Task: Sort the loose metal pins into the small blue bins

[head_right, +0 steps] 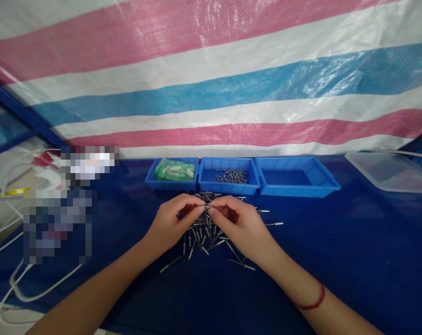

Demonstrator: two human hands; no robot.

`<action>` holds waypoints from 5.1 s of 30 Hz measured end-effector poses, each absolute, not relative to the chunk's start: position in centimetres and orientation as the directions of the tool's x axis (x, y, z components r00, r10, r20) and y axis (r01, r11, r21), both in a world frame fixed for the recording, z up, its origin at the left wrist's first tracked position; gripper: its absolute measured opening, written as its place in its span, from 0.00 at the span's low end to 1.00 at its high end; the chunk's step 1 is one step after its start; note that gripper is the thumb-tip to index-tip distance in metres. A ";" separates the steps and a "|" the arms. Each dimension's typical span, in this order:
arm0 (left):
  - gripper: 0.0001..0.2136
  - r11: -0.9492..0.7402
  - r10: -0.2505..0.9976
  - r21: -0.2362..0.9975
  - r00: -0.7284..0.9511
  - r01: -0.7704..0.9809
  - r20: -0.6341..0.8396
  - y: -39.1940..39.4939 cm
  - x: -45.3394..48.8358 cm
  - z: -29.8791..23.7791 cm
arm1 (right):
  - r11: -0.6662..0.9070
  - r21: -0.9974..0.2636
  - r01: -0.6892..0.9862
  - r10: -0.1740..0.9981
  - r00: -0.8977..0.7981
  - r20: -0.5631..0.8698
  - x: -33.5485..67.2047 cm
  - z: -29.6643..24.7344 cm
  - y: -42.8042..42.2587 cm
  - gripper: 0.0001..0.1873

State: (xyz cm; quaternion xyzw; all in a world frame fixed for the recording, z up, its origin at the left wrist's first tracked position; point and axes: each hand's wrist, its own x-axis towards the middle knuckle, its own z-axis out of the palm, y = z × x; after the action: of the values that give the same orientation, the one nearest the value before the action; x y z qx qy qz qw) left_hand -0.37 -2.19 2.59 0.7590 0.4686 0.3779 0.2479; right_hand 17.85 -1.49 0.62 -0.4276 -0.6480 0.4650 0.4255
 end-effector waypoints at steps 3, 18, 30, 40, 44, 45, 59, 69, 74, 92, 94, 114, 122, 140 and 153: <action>0.06 -0.436 0.900 0.732 0.273 0.524 0.340 -2.1 -0.3 2.5 | 0.214 -0.966 0.146 0.957 -0.231 0.177 17.9 0.6 -1.7 0.10; 0.13 -0.477 0.865 0.663 0.439 0.576 0.242 -2.3 -0.6 3.3 | 0.059 -0.982 0.177 0.990 -0.139 0.034 19.0 2.5 -0.4 0.20; 0.11 -0.549 0.830 0.546 0.487 0.632 0.271 -2.2 -0.9 2.8 | -0.035 -0.998 -0.057 0.990 0.136 -0.043 20.8 2.9 3.3 0.19; 0.13 -0.511 0.858 0.312 0.453 0.801 0.244 -1.0 -3.1 3.5 | -0.035 -0.999 -0.036 0.998 0.050 -0.037 20.8 2.4 1.2 0.13; 0.12 -0.447 0.894 0.325 0.408 0.833 0.182 -0.7 -4.3 4.4 | -0.008 -0.994 0.105 0.998 -0.055 -0.014 20.2 2.2 0.7 0.13; 0.11 -0.447 0.895 0.311 0.417 0.839 0.159 -0.6 -4.4 4.5 | 0.018 -0.987 0.161 0.997 -0.073 0.007 20.1 2.2 0.6 0.13; 0.13 -0.583 0.812 0.218 0.571 0.783 0.122 -0.3 -4.1 3.1 | 0.373 -0.759 0.533 0.919 -0.327 0.222 19.4 1.4 -0.2 0.12; 0.13 -0.449 0.893 0.300 0.432 0.842 0.123 0.2 -7.0 5.6 | 0.536 -0.577 0.616 0.841 -0.450 0.301 19.7 1.5 -0.2 0.10; 0.13 -0.345 0.934 0.272 0.357 0.898 0.007 0.4 -9.3 5.9 | 0.583 -0.504 0.637 0.810 -0.502 0.302 19.9 1.3 0.0 0.10; 0.16 -0.472 0.877 0.267 0.479 0.840 0.039 -0.4 -7.2 4.5 | 0.570 -0.403 0.716 0.821 -0.476 0.315 21.1 2.4 0.1 0.11; 0.20 -0.447 0.894 0.215 0.444 0.868 0.063 -0.5 -6.8 3.7 | 0.548 -0.398 0.736 0.835 -0.445 0.325 21.9 2.8 0.3 0.11; 0.19 -0.511 0.856 0.226 0.515 0.829 0.044 -1.6 -2.7 2.2 | 0.585 -0.424 0.691 0.811 -0.488 0.324 22.0 3.4 1.0 0.15; 0.30 -0.523 0.849 0.183 0.528 0.832 0.027 -4.4 -5.9 2.2 | 0.448 -0.524 0.725 0.892 -0.324 0.315 28.8 3.4 -1.7 0.16; 0.26 -0.536 0.843 0.099 0.525 0.838 0.121 -8.3 -7.8 -0.1 | 0.613 -0.232 0.755 0.790 -0.575 0.215 25.6 -2.0 -4.8 0.57; 0.29 -0.454 0.884 0.185 0.415 0.872 0.214 -8.8 -6.9 -0.5 | 0.603 -0.275 0.749 0.798 -0.569 0.198 23.7 -1.8 -5.2 0.47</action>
State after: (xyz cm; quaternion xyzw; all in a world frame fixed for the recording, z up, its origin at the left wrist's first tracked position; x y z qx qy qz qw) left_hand -6.90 -8.85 -0.54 0.8407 0.5223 0.1413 0.0223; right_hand 23.71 -5.23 -1.76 -0.4384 -0.8822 0.0802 0.1522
